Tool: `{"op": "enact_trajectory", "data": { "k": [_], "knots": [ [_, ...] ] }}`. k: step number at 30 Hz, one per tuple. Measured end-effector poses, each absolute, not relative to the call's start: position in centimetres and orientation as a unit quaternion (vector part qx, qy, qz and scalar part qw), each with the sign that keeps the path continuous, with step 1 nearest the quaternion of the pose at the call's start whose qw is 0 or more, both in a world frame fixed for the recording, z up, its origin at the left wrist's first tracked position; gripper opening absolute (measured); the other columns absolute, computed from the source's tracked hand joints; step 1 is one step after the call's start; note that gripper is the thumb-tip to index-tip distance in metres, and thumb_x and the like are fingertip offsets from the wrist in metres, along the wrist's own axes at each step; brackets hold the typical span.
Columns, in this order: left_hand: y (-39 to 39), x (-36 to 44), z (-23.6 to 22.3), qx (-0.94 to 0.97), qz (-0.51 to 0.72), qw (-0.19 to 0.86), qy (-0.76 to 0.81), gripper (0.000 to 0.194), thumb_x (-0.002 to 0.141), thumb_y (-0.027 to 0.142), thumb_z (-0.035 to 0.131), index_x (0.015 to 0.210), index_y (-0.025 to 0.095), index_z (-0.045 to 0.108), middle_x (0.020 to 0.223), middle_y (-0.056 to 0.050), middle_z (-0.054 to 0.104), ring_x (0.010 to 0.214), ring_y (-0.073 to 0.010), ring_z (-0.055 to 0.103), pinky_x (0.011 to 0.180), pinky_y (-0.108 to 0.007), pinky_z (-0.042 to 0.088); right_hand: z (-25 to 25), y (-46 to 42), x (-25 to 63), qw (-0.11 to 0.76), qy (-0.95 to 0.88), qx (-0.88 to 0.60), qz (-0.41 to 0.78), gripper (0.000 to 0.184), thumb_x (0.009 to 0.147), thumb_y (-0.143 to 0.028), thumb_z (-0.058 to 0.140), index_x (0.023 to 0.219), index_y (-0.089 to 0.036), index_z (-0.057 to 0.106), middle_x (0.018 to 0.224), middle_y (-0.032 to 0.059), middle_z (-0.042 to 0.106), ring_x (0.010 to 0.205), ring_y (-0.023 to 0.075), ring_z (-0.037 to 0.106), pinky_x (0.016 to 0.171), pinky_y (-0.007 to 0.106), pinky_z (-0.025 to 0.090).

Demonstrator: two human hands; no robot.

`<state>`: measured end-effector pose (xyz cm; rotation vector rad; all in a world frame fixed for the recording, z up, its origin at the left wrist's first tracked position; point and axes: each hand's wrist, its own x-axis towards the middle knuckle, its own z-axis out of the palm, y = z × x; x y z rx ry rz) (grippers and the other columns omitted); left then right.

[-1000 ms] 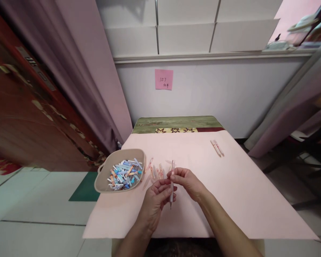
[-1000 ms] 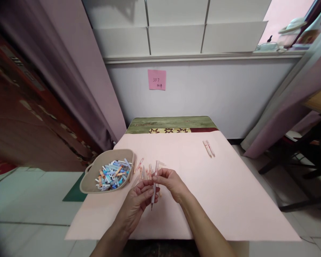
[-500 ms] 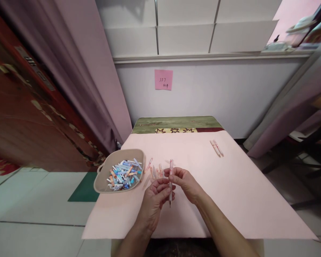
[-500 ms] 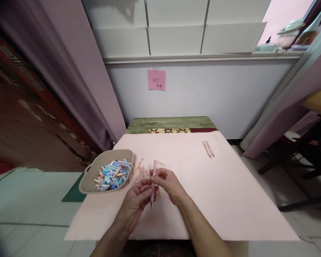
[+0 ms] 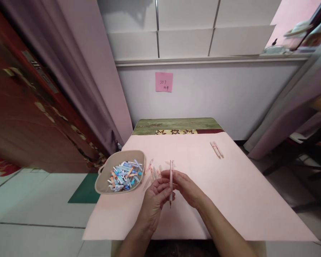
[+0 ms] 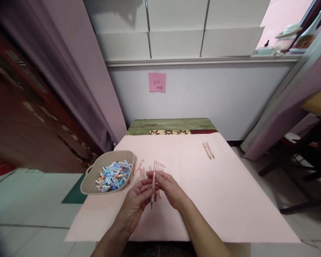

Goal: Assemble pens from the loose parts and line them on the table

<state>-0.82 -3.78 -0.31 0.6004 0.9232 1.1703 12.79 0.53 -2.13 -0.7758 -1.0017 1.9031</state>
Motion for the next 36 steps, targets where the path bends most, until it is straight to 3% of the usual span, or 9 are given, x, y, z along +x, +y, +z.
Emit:
{"op": "enact_trajectory", "data": {
  "k": [2, 7, 12, 15, 18, 21, 26, 30, 36],
  "knots": [
    [-3.6, -0.8, 0.0, 0.275, 0.525, 0.69, 0.415, 0.036, 0.069, 0.021, 0.078, 0.101, 0.014, 0.065, 0.087, -0.008, 0.071, 0.068, -0.0143, 0.062, 0.068, -0.027, 0.048, -1.9, 0.5, 12.8, 0.417, -0.4, -0.287, 0.764, 0.046, 0.077, -0.056, 0.066, 0.101, -0.017, 0.072, 0.095, 0.0102, 0.07, 0.074, 0.019, 0.06, 0.06, 0.029, 0.044],
    [-2.8, -0.6, 0.7, 0.28, 0.524, 0.688, 0.417, 0.033, 0.067, 0.023, 0.079, 0.096, 0.014, 0.065, 0.081, -0.007, 0.071, 0.062, -0.0142, 0.061, 0.065, -0.028, 0.047, -1.3, 1.0, 12.5, 0.451, -0.363, -0.307, 0.755, 0.04, 0.064, -0.041, 0.082, 0.094, -0.018, 0.072, 0.087, 0.0064, 0.07, 0.068, 0.016, 0.057, 0.054, 0.025, 0.041],
    [-1.4, -0.2, 2.1, 0.239, 0.519, 0.693, 0.439, 0.034, 0.061, 0.024, 0.083, 0.089, 0.017, 0.064, 0.076, -0.002, 0.069, 0.061, -0.013, 0.062, 0.063, -0.027, 0.047, -0.6, 2.1, 12.5, 0.448, -0.357, -0.291, 0.766, 0.044, 0.08, -0.056, 0.063, 0.101, -0.018, 0.071, 0.091, 0.0079, 0.069, 0.071, 0.0159, 0.058, 0.058, 0.026, 0.041],
    [-0.6, -0.1, 2.9, 0.218, 0.499, 0.699, 0.463, 0.039, 0.061, 0.025, 0.083, 0.094, 0.019, 0.063, 0.076, 0.001, 0.068, 0.06, -0.012, 0.062, 0.06, -0.025, 0.045, -0.1, 3.0, 12.6, 0.447, -0.359, -0.286, 0.768, 0.04, 0.077, -0.051, 0.069, 0.096, -0.016, 0.073, 0.091, 0.0092, 0.069, 0.076, 0.0177, 0.058, 0.061, 0.026, 0.04],
    [0.2, 0.1, 3.1, 0.227, 0.492, 0.685, 0.487, 0.039, 0.061, 0.028, 0.082, 0.093, 0.02, 0.061, 0.075, 0.002, 0.068, 0.061, -0.0126, 0.062, 0.059, -0.026, 0.044, 0.2, 3.9, 12.7, 0.452, -0.349, -0.303, 0.763, 0.039, 0.071, -0.047, 0.076, 0.093, -0.015, 0.073, 0.08, 0.0069, 0.069, 0.065, 0.0147, 0.055, 0.056, 0.025, 0.037],
    [1.2, 0.5, 2.5, 0.274, 0.51, 0.642, 0.502, 0.039, 0.064, 0.03, 0.08, 0.094, 0.019, 0.059, 0.073, 0.0, 0.068, 0.064, -0.0144, 0.062, 0.06, -0.026, 0.045, 0.6, 4.7, 12.6, 0.473, -0.346, -0.318, 0.745, 0.032, 0.066, -0.044, 0.08, 0.08, -0.016, 0.071, 0.073, 0.0022, 0.065, 0.057, 0.0111, 0.049, 0.053, 0.024, 0.035],
    [2.6, 1.4, 1.5, 0.324, 0.559, 0.569, 0.509, 0.044, 0.059, 0.027, 0.083, 0.09, 0.019, 0.053, 0.065, 0.001, 0.069, 0.059, -0.0139, 0.061, 0.062, -0.026, 0.045, 0.5, 5.6, 12.4, 0.514, -0.346, -0.358, 0.698, 0.035, 0.06, -0.043, 0.083, 0.057, -0.017, 0.059, 0.07, 0.0002, 0.061, 0.063, 0.0128, 0.05, 0.06, 0.026, 0.039],
    [3.0, 1.8, 1.2, 0.327, 0.568, 0.548, 0.519, 0.043, 0.06, 0.027, 0.082, 0.087, 0.02, 0.051, 0.064, 0.001, 0.069, 0.057, -0.0133, 0.059, 0.058, -0.024, 0.042, -0.5, 5.8, 12.4, 0.525, -0.323, -0.404, 0.676, 0.035, 0.056, -0.042, 0.086, 0.062, -0.017, 0.061, 0.07, 0.0005, 0.062, 0.066, 0.0141, 0.052, 0.064, 0.026, 0.041],
    [3.1, 1.1, 1.0, 0.263, 0.521, 0.686, 0.433, 0.041, 0.062, 0.022, 0.081, 0.095, 0.015, 0.058, 0.071, -0.001, 0.068, 0.061, -0.0134, 0.061, 0.061, -0.027, 0.047, -1.2, 5.6, 13.2, 0.474, -0.368, -0.367, 0.711, 0.042, 0.073, -0.056, 0.069, 0.082, -0.016, 0.073, 0.085, 0.0065, 0.066, 0.076, 0.0181, 0.056, 0.069, 0.03, 0.044]
  ]
}}
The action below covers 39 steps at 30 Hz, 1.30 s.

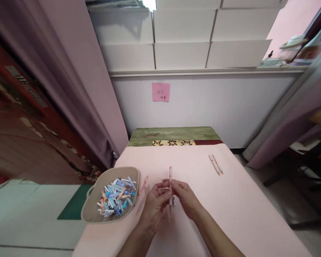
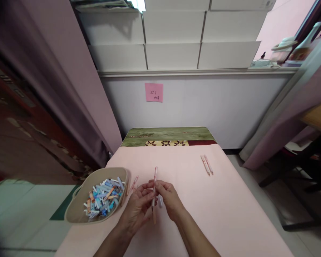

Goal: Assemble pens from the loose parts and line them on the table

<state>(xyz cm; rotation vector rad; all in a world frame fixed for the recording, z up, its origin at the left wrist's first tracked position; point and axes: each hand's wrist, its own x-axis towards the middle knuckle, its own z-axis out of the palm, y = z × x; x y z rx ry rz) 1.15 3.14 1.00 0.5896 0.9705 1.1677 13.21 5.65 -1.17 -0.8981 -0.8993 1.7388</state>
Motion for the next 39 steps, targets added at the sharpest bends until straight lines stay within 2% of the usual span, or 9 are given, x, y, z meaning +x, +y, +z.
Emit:
{"op": "enact_trajectory", "data": {
  "k": [7, 13, 16, 21, 30, 33, 35, 37, 39],
  "knots": [
    [2.8, 1.5, 0.8, 0.323, 0.544, 0.59, 0.502, 0.042, 0.06, 0.021, 0.081, 0.087, 0.02, 0.049, 0.059, 0.003, 0.066, 0.056, -0.0133, 0.059, 0.059, -0.024, 0.043, -0.8, 5.6, 13.2, 0.497, -0.349, -0.385, 0.695, 0.029, 0.065, -0.042, 0.081, 0.067, -0.015, 0.072, 0.066, 0.0, 0.061, 0.067, 0.0133, 0.051, 0.065, 0.026, 0.039],
    [2.0, 2.1, 1.5, 0.35, 0.547, 0.55, 0.524, 0.042, 0.062, 0.026, 0.078, 0.087, 0.021, 0.045, 0.057, 0.003, 0.066, 0.052, -0.0136, 0.057, 0.056, -0.025, 0.042, -0.9, 5.2, 12.4, 0.524, -0.304, -0.422, 0.674, 0.034, 0.053, -0.036, 0.087, 0.054, -0.015, 0.061, 0.057, -0.0023, 0.057, 0.057, 0.0114, 0.048, 0.058, 0.025, 0.038],
    [1.9, 2.0, 1.4, 0.335, 0.542, 0.552, 0.537, 0.043, 0.06, 0.029, 0.079, 0.087, 0.021, 0.047, 0.058, 0.003, 0.066, 0.052, -0.0143, 0.057, 0.055, -0.025, 0.043, -1.2, 4.8, 12.5, 0.518, -0.309, -0.419, 0.679, 0.033, 0.056, -0.038, 0.086, 0.058, -0.014, 0.063, 0.056, -0.0027, 0.057, 0.056, 0.0109, 0.049, 0.058, 0.025, 0.039],
    [2.2, 1.3, 0.7, 0.323, 0.542, 0.548, 0.55, 0.042, 0.059, 0.031, 0.08, 0.088, 0.019, 0.052, 0.06, 0.002, 0.065, 0.057, -0.0156, 0.061, 0.058, -0.027, 0.045, -1.2, 4.3, 13.4, 0.478, -0.351, -0.392, 0.703, 0.036, 0.071, -0.046, 0.076, 0.086, -0.014, 0.074, 0.074, 0.0032, 0.068, 0.072, 0.0156, 0.059, 0.073, 0.029, 0.044],
    [1.9, 1.9, 0.1, 0.358, 0.552, 0.555, 0.509, 0.044, 0.064, 0.03, 0.077, 0.093, 0.02, 0.045, 0.063, 0.0, 0.069, 0.057, -0.0141, 0.061, 0.063, -0.027, 0.047, -1.4, 4.3, 12.8, 0.512, -0.349, -0.428, 0.658, 0.031, 0.059, -0.042, 0.083, 0.066, -0.013, 0.073, 0.059, 0.0019, 0.067, 0.058, 0.0132, 0.055, 0.061, 0.026, 0.043],
    [2.5, 1.9, -0.8, 0.356, 0.536, 0.561, 0.521, 0.049, 0.062, 0.034, 0.078, 0.097, 0.02, 0.047, 0.069, -0.002, 0.07, 0.061, -0.0167, 0.063, 0.064, -0.031, 0.049, -2.6, 4.8, 13.0, 0.477, -0.412, -0.505, 0.589, 0.036, 0.07, -0.049, 0.073, 0.072, -0.013, 0.073, 0.067, 0.0044, 0.07, 0.062, 0.015, 0.061, 0.061, 0.026, 0.047],
    [3.0, 1.5, -1.9, 0.344, 0.533, 0.56, 0.533, 0.056, 0.057, 0.036, 0.081, 0.101, 0.02, 0.05, 0.084, -0.008, 0.072, 0.074, -0.0203, 0.067, 0.069, -0.034, 0.051, -3.3, 6.2, 14.7, 0.408, -0.489, -0.603, 0.48, 0.04, 0.079, -0.053, 0.06, 0.082, -0.015, 0.074, 0.074, 0.0049, 0.072, 0.065, 0.0159, 0.065, 0.061, 0.026, 0.048],
    [3.0, 0.8, -3.2, 0.33, 0.53, 0.554, 0.551, 0.06, 0.052, 0.04, 0.083, 0.101, 0.02, 0.054, 0.099, -0.012, 0.07, 0.085, -0.0229, 0.067, 0.072, -0.034, 0.052, -3.7, 8.4, 17.9, 0.376, -0.497, -0.668, 0.406, 0.041, 0.082, -0.051, 0.056, 0.089, -0.015, 0.073, 0.076, 0.0065, 0.073, 0.067, 0.0182, 0.066, 0.06, 0.027, 0.048],
    [2.5, 0.0, -4.7, 0.331, 0.502, 0.564, 0.566, 0.056, 0.051, 0.045, 0.083, 0.094, 0.019, 0.06, 0.097, -0.011, 0.069, 0.082, -0.0218, 0.067, 0.068, -0.032, 0.052, -3.8, 11.0, 22.1, 0.351, -0.492, -0.72, 0.341, 0.037, 0.081, -0.048, 0.056, 0.084, -0.014, 0.073, 0.073, 0.0081, 0.072, 0.07, 0.021, 0.067, 0.061, 0.028, 0.048]
  ]
}}
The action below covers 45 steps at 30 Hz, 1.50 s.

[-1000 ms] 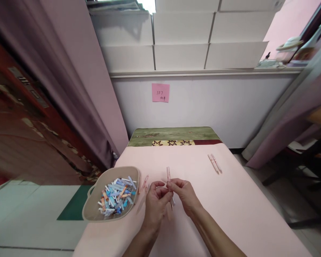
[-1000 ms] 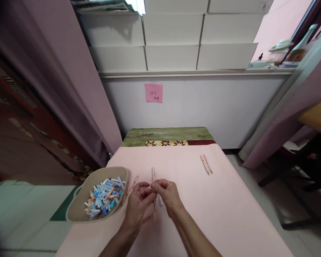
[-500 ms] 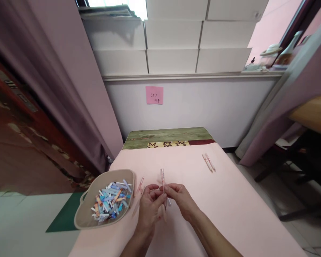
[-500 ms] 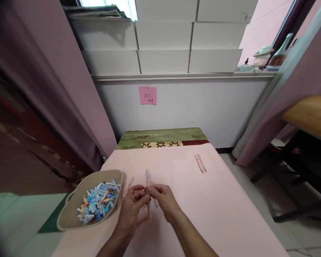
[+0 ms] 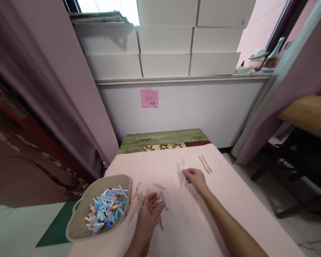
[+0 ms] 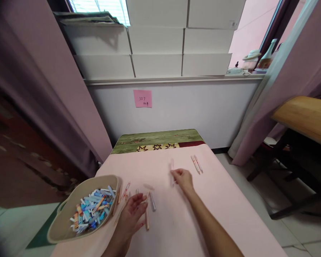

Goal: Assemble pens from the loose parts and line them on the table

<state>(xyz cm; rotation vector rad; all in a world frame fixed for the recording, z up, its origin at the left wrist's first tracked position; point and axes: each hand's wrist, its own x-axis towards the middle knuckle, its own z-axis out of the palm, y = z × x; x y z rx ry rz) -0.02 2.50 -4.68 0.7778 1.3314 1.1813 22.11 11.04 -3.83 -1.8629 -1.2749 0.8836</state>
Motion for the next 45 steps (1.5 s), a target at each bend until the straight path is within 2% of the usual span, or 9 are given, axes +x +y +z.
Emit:
{"op": "enact_trajectory", "data": {
  "k": [5, 11, 13, 18, 23, 29, 38, 42, 45],
  "knots": [
    [-0.1, -1.5, -7.3, 0.343, 0.447, 0.6, 0.568, 0.047, 0.051, 0.05, 0.081, 0.079, 0.016, 0.065, 0.068, -0.005, 0.067, 0.058, -0.0163, 0.061, 0.059, -0.029, 0.049, -4.5, 16.2, 30.3, 0.245, -0.485, -0.815, 0.199, 0.019, 0.075, -0.034, 0.063, 0.072, -0.017, 0.071, 0.074, 0.0129, 0.071, 0.083, 0.0288, 0.067, 0.069, 0.033, 0.045],
    [-1.6, -3.1, -6.1, 0.338, 0.466, 0.573, 0.584, 0.044, 0.052, 0.05, 0.081, 0.077, 0.017, 0.066, 0.073, -0.006, 0.07, 0.074, -0.0218, 0.067, 0.064, -0.028, 0.051, -6.5, 17.4, 31.1, 0.152, -0.51, -0.837, 0.13, 0.021, 0.083, -0.028, 0.056, 0.089, -0.014, 0.07, 0.091, 0.0177, 0.07, 0.091, 0.0283, 0.065, 0.076, 0.035, 0.044],
    [-1.8, -4.1, -5.3, 0.341, 0.472, 0.546, 0.603, 0.045, 0.051, 0.051, 0.081, 0.074, 0.016, 0.066, 0.07, -0.005, 0.068, 0.07, -0.0201, 0.065, 0.061, -0.027, 0.05, -6.7, 17.2, 31.0, 0.14, -0.522, -0.834, 0.114, 0.024, 0.086, -0.03, 0.052, 0.094, -0.015, 0.069, 0.097, 0.0172, 0.07, 0.093, 0.0278, 0.064, 0.077, 0.035, 0.044],
    [-2.9, -6.7, -3.8, 0.388, 0.457, 0.463, 0.653, 0.043, 0.055, 0.052, 0.077, 0.077, 0.017, 0.065, 0.064, 0.0, 0.062, 0.051, -0.0136, 0.053, 0.044, -0.023, 0.04, -5.9, 15.4, 29.3, 0.151, -0.566, -0.804, 0.102, 0.028, 0.087, -0.042, 0.05, 0.088, -0.02, 0.067, 0.099, 0.0115, 0.07, 0.089, 0.0262, 0.064, 0.072, 0.033, 0.042],
    [-1.6, -10.1, -1.5, 0.454, 0.468, 0.352, 0.672, 0.036, 0.064, 0.048, 0.072, 0.084, 0.018, 0.068, 0.062, 0.0, 0.062, 0.056, -0.0141, 0.054, 0.052, -0.023, 0.043, -5.9, 10.9, 23.3, 0.194, -0.637, -0.731, 0.15, 0.03, 0.087, -0.048, 0.049, 0.081, -0.026, 0.068, 0.077, 0.0003, 0.071, 0.071, 0.0169, 0.064, 0.06, 0.024, 0.039],
    [3.0, -15.3, 0.2, 0.455, 0.483, 0.291, 0.689, 0.031, 0.059, 0.045, 0.073, 0.07, 0.017, 0.065, 0.061, 0.0, 0.064, 0.056, -0.0146, 0.055, 0.053, -0.024, 0.043, -7.0, 6.4, 17.3, 0.264, -0.684, -0.632, 0.249, 0.031, 0.086, -0.043, 0.051, 0.069, -0.023, 0.066, 0.062, 0.0002, 0.067, 0.057, 0.0163, 0.06, 0.053, 0.024, 0.038],
    [1.8, -15.2, -1.4, 0.515, 0.456, 0.257, 0.679, 0.025, 0.074, 0.043, 0.062, 0.077, 0.018, 0.064, 0.065, 0.0, 0.064, 0.06, -0.016, 0.057, 0.057, -0.024, 0.044, -5.5, 9.6, 8.3, 0.248, -0.771, -0.531, 0.249, 0.017, 0.085, -0.031, 0.057, 0.091, -0.026, 0.072, 0.093, 0.0023, 0.071, 0.082, 0.0165, 0.063, 0.074, 0.025, 0.042],
    [-1.6, -13.6, -0.3, 0.568, 0.423, 0.167, 0.686, 0.022, 0.081, 0.039, 0.057, 0.087, 0.021, 0.067, 0.077, -0.002, 0.068, 0.065, -0.0172, 0.059, 0.063, -0.025, 0.045, -6.0, 12.0, 4.8, 0.233, -0.792, -0.507, 0.246, 0.026, 0.083, -0.024, 0.06, 0.107, -0.022, 0.069, 0.113, 0.0072, 0.067, 0.104, 0.0205, 0.058, 0.09, 0.029, 0.039],
    [-4.2, -13.0, 0.0, 0.613, 0.403, 0.132, 0.666, 0.016, 0.083, 0.035, 0.057, 0.087, 0.023, 0.067, 0.084, -0.003, 0.069, 0.074, -0.0191, 0.062, 0.07, -0.026, 0.045, -6.7, 12.9, 4.0, 0.223, -0.802, -0.489, 0.259, 0.027, 0.082, -0.015, 0.056, 0.104, -0.02, 0.071, 0.112, 0.0071, 0.068, 0.106, 0.0199, 0.058, 0.095, 0.029, 0.038]
  ]
}}
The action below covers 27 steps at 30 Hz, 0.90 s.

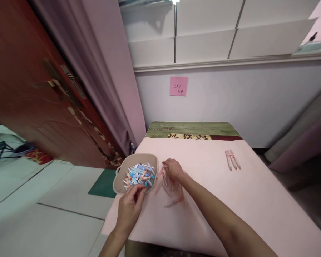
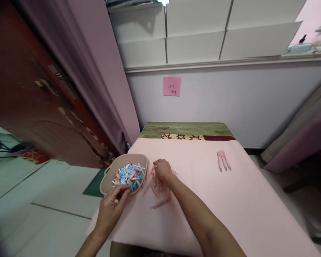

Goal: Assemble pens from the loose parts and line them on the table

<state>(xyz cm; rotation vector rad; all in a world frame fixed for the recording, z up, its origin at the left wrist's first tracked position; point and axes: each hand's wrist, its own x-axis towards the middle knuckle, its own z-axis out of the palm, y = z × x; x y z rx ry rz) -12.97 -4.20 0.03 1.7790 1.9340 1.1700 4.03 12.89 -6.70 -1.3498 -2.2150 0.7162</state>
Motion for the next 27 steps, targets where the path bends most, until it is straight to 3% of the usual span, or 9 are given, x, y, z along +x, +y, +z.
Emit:
{"op": "enact_trajectory", "data": {
  "k": [5, 8, 13, 19, 23, 27],
  "knots": [
    [-5.3, -15.2, -0.7, 0.598, 0.399, 0.108, 0.687, 0.018, 0.082, 0.036, 0.057, 0.09, 0.023, 0.067, 0.085, -0.004, 0.069, 0.073, -0.0191, 0.062, 0.069, -0.027, 0.045, -7.0, 12.4, 6.0, 0.269, -0.781, -0.488, 0.281, 0.034, 0.082, -0.01, 0.05, 0.107, -0.022, 0.07, 0.114, 0.0035, 0.069, 0.107, 0.0173, 0.059, 0.097, 0.028, 0.039],
    [-3.5, -17.8, -0.9, 0.571, 0.383, 0.099, 0.719, 0.021, 0.082, 0.038, 0.055, 0.09, 0.022, 0.065, 0.082, -0.002, 0.068, 0.066, -0.0174, 0.059, 0.065, -0.026, 0.045, -6.8, 10.8, 8.2, 0.311, -0.748, -0.508, 0.292, 0.028, 0.083, -0.018, 0.051, 0.102, -0.022, 0.071, 0.109, 0.0034, 0.07, 0.102, 0.0181, 0.062, 0.094, 0.03, 0.043],
    [1.2, -19.5, -0.1, 0.622, 0.262, 0.089, 0.732, 0.014, 0.078, 0.032, 0.054, 0.073, 0.022, 0.062, 0.076, -0.001, 0.065, 0.07, -0.0179, 0.059, 0.065, -0.026, 0.04, -7.0, 7.1, 11.9, 0.366, -0.686, -0.545, 0.313, 0.029, 0.088, -0.034, 0.047, 0.095, -0.021, 0.072, 0.1, 0.0055, 0.073, 0.094, 0.0208, 0.065, 0.083, 0.031, 0.049],
    [4.7, -17.0, -1.2, 0.648, 0.108, 0.125, 0.744, 0.014, 0.073, 0.033, 0.063, 0.077, 0.02, 0.06, 0.078, -0.004, 0.067, 0.075, -0.0204, 0.06, 0.066, -0.027, 0.035, -8.2, 4.0, 14.7, 0.419, -0.569, -0.603, 0.37, 0.032, 0.083, -0.044, 0.054, 0.091, -0.021, 0.073, 0.095, 0.0071, 0.074, 0.09, 0.0245, 0.067, 0.078, 0.032, 0.05],
    [5.1, -16.8, -1.9, 0.659, 0.085, 0.143, 0.734, 0.016, 0.073, 0.036, 0.065, 0.073, 0.02, 0.059, 0.07, -0.004, 0.066, 0.072, -0.0212, 0.06, 0.067, -0.028, 0.035, -8.8, 2.9, 15.9, 0.447, -0.532, -0.614, 0.374, 0.036, 0.082, -0.049, 0.055, 0.09, -0.02, 0.073, 0.096, 0.0082, 0.075, 0.09, 0.0251, 0.067, 0.078, 0.032, 0.051],
    [4.9, -16.9, -2.2, 0.69, 0.068, 0.131, 0.708, 0.022, 0.081, 0.039, 0.056, 0.07, 0.021, 0.06, 0.073, -0.005, 0.067, 0.073, -0.0227, 0.06, 0.071, -0.03, 0.036, -9.4, 2.6, 16.7, 0.469, -0.506, -0.615, 0.381, 0.037, 0.081, -0.05, 0.055, 0.091, -0.018, 0.073, 0.094, 0.0087, 0.074, 0.088, 0.0252, 0.068, 0.079, 0.033, 0.052]
  ]
}}
